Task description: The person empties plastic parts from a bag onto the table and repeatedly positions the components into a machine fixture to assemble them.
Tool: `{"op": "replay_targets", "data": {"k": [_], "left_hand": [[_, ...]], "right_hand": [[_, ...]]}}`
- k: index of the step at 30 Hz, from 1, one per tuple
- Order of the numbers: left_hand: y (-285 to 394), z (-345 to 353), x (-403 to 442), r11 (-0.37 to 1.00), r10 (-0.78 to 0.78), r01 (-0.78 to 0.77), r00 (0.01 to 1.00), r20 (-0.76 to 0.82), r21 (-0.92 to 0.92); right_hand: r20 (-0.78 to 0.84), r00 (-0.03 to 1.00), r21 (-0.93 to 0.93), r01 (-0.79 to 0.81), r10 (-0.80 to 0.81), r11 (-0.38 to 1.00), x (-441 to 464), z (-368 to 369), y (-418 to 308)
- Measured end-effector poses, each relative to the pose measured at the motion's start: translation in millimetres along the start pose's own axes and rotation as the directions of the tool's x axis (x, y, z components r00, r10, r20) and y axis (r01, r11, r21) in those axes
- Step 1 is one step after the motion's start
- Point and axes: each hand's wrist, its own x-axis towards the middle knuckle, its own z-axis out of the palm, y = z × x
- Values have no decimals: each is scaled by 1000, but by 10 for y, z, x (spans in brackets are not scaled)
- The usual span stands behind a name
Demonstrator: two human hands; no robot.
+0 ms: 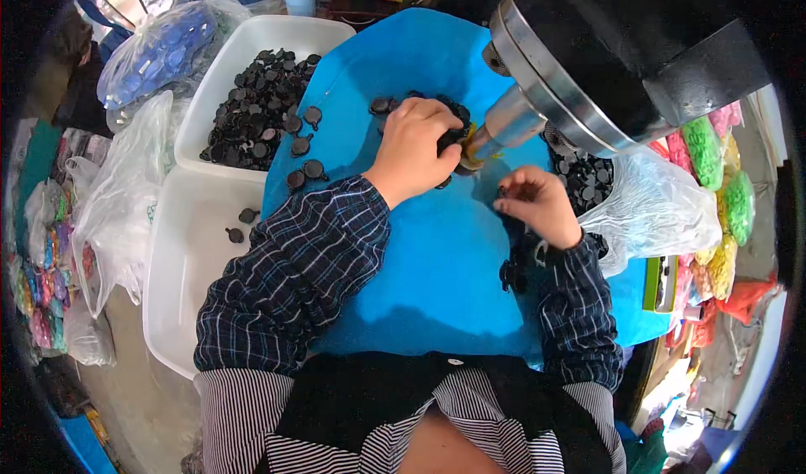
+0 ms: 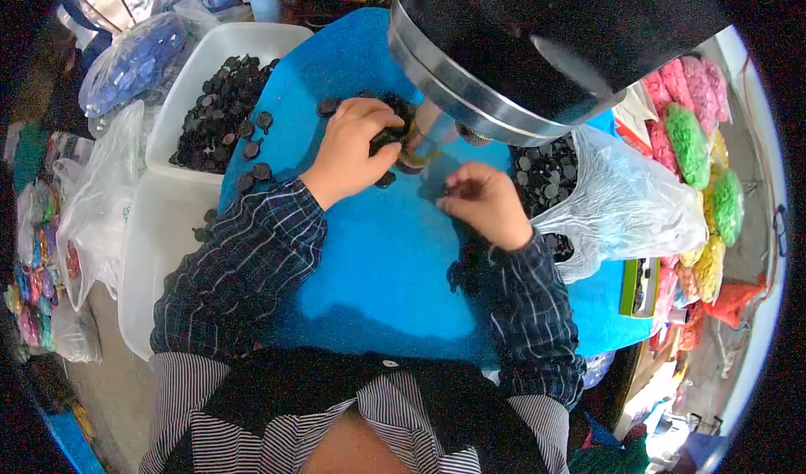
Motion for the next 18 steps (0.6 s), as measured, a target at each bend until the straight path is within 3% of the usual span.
{"op": "replay_targets", "data": {"k": [1, 3, 8, 11, 12, 14, 15, 16, 18], "left_hand": [[34, 43, -3, 999, 44, -44, 999, 1, 19], [71, 100, -14, 990, 127, -127, 992, 4, 59], [47, 2, 26, 996, -36, 33, 999, 34, 83], [9, -25, 12, 992, -75, 73, 997, 12, 100], [-6, -27, -1, 992, -77, 75, 997, 11, 100], [-21, -3, -16, 994, -69, 72, 997, -35, 83], [-25, 1, -11, 995, -66, 70, 996, -61, 77], [-23, -5, -5, 994, -68, 74, 995, -66, 80], [-18, -10, 6, 994, -75, 80, 995, -70, 74]], "right_hand": [[-79, 995, 287, 81, -61, 954, 51, 22, 71], [-265, 958, 740, 272, -104, 615, 164, 66, 192], [-403, 886, 655, 453, -227, 605, 455, 319, 93], [-431, 895, 527, 352, -114, 774, 450, 363, -124], [-429, 896, 526, 351, -114, 775, 425, 325, -105], [-424, 876, 44, 275, -232, 960, 287, 133, 43], [-397, 871, -214, 219, -290, 952, 244, 86, 62], [-393, 871, -216, 223, -294, 951, 188, 78, -2], [-164, 974, -483, 60, -158, 873, -13, 46, -215]]}}
